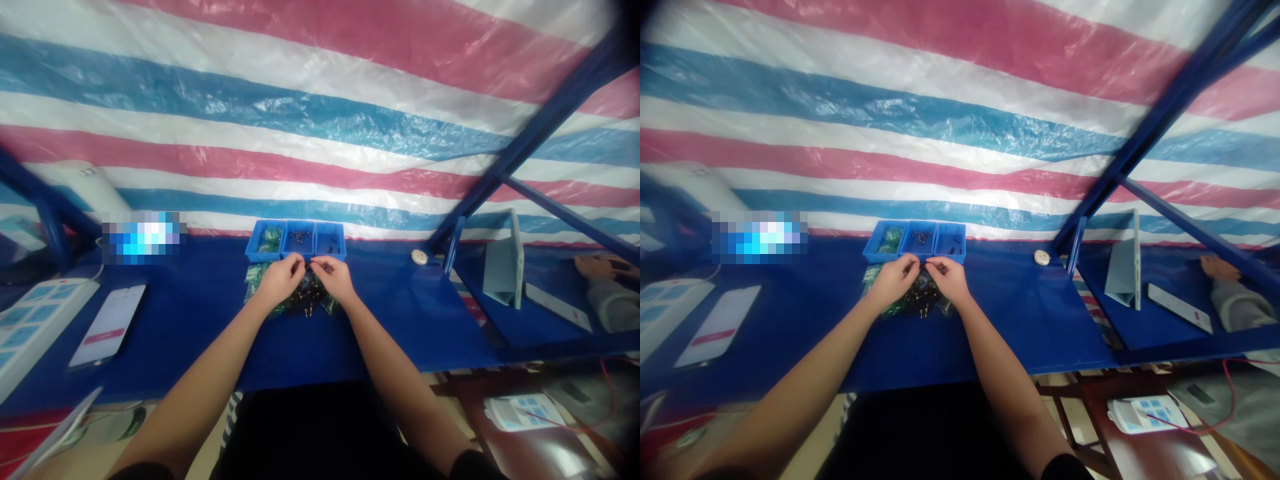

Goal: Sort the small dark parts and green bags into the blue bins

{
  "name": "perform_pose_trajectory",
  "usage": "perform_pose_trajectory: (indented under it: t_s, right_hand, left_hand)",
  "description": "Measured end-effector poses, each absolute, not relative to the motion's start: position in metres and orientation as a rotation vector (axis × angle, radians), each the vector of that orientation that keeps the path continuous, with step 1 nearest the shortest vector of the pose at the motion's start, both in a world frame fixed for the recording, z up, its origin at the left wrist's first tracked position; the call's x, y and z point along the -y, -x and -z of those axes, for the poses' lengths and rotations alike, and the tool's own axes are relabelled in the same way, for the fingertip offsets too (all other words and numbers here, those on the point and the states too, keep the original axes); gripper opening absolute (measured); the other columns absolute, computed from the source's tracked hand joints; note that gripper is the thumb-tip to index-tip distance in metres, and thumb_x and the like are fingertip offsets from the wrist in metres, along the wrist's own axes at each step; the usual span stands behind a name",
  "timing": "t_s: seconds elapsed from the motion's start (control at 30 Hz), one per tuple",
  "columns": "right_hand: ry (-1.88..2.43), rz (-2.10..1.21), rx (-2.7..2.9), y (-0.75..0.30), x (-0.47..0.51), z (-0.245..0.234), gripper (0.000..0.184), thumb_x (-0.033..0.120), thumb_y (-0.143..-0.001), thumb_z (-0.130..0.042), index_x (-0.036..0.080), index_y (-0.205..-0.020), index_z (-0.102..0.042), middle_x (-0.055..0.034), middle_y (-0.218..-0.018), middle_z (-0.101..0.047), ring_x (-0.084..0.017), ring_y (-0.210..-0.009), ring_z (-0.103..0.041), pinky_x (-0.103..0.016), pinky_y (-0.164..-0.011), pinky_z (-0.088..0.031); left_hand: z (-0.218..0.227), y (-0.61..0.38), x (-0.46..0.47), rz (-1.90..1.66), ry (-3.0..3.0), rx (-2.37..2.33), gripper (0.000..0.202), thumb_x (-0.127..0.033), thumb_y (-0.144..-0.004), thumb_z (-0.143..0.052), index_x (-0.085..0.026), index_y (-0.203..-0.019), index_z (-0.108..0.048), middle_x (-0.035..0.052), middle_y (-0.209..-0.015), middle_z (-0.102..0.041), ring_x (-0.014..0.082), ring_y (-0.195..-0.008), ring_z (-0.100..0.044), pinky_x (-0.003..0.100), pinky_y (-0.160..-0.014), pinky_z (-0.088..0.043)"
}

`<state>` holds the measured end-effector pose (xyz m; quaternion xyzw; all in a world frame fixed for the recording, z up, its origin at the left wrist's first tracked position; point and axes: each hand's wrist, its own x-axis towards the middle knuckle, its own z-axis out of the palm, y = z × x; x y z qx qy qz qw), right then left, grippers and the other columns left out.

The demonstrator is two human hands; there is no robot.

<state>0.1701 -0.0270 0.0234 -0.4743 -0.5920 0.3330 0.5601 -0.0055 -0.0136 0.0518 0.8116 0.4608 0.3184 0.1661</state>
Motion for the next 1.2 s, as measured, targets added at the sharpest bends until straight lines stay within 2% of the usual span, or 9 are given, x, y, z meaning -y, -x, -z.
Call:
perform_pose_trajectory:
  t_s: [0.17, 0.33, 0.5, 0.77, 1.2]
  right_hand:
    - [1.166, -0.734, 1.386, -0.171, 0.029, -0.023, 0.023, 0.036, -0.083, -0.065, 0.021, -0.097, -0.074, -0.0043, -0.093, -0.075, -0.018, -0.073, -0.067, -0.029, -0.066, -0.054]
    - [1.181, -0.623, 1.427, -0.173, 0.031, -0.026, 0.021, 0.035, -0.083, -0.065, 0.022, -0.096, -0.074, -0.0041, -0.092, -0.074, -0.019, -0.08, -0.068, -0.03, -0.069, -0.054]
    - [1.179, -0.548, 1.495, -0.173, 0.03, -0.026, 0.018, 0.033, -0.083, -0.066, 0.023, -0.095, -0.074, -0.0045, -0.096, -0.074, -0.02, -0.082, -0.068, -0.031, -0.069, -0.054]
    - [1.149, -0.533, 1.536, -0.172, 0.03, -0.027, 0.018, 0.032, -0.084, -0.065, 0.023, -0.097, -0.073, -0.0047, -0.097, -0.073, -0.019, -0.084, -0.068, -0.03, -0.069, -0.054]
    - [1.171, -0.512, 1.587, -0.167, 0.036, -0.037, 0.02, 0.032, -0.087, -0.06, 0.023, -0.1, -0.072, -0.0045, -0.096, -0.073, -0.018, -0.078, -0.066, -0.03, -0.068, -0.054]
  left_hand:
    - [-0.053, 0.003, 0.007, -0.797, -2.414, -1.363, 0.023, -0.037, -0.094, -0.041, -0.024, -0.099, -0.059, -0.0004, -0.069, -0.065, 0.0167, -0.057, -0.06, 0.026, -0.055, -0.038]
    - [-0.055, 0.001, 0.003, -0.686, -2.525, -1.41, 0.023, -0.036, -0.095, -0.041, -0.023, -0.102, -0.059, 0.0013, -0.075, -0.067, 0.0188, -0.065, -0.063, 0.026, -0.058, -0.038]
    - [-0.057, 0.003, 0.004, -0.742, -2.387, -1.387, 0.025, -0.038, -0.096, -0.038, -0.024, -0.103, -0.057, -0.0008, -0.069, -0.064, 0.0168, -0.058, -0.059, 0.026, -0.057, -0.038]
    - [-0.06, 0.003, 0.009, -0.891, -2.273, -1.363, 0.024, -0.039, -0.093, -0.044, -0.022, -0.099, -0.06, -0.0019, -0.069, -0.064, 0.0134, -0.053, -0.054, 0.025, -0.056, -0.037]
    - [-0.057, 0.001, 0.026, -0.988, -2.117, -1.435, 0.021, -0.035, -0.092, -0.046, -0.022, -0.096, -0.061, -0.0015, -0.07, -0.064, 0.0133, -0.057, -0.056, 0.024, -0.058, -0.04]
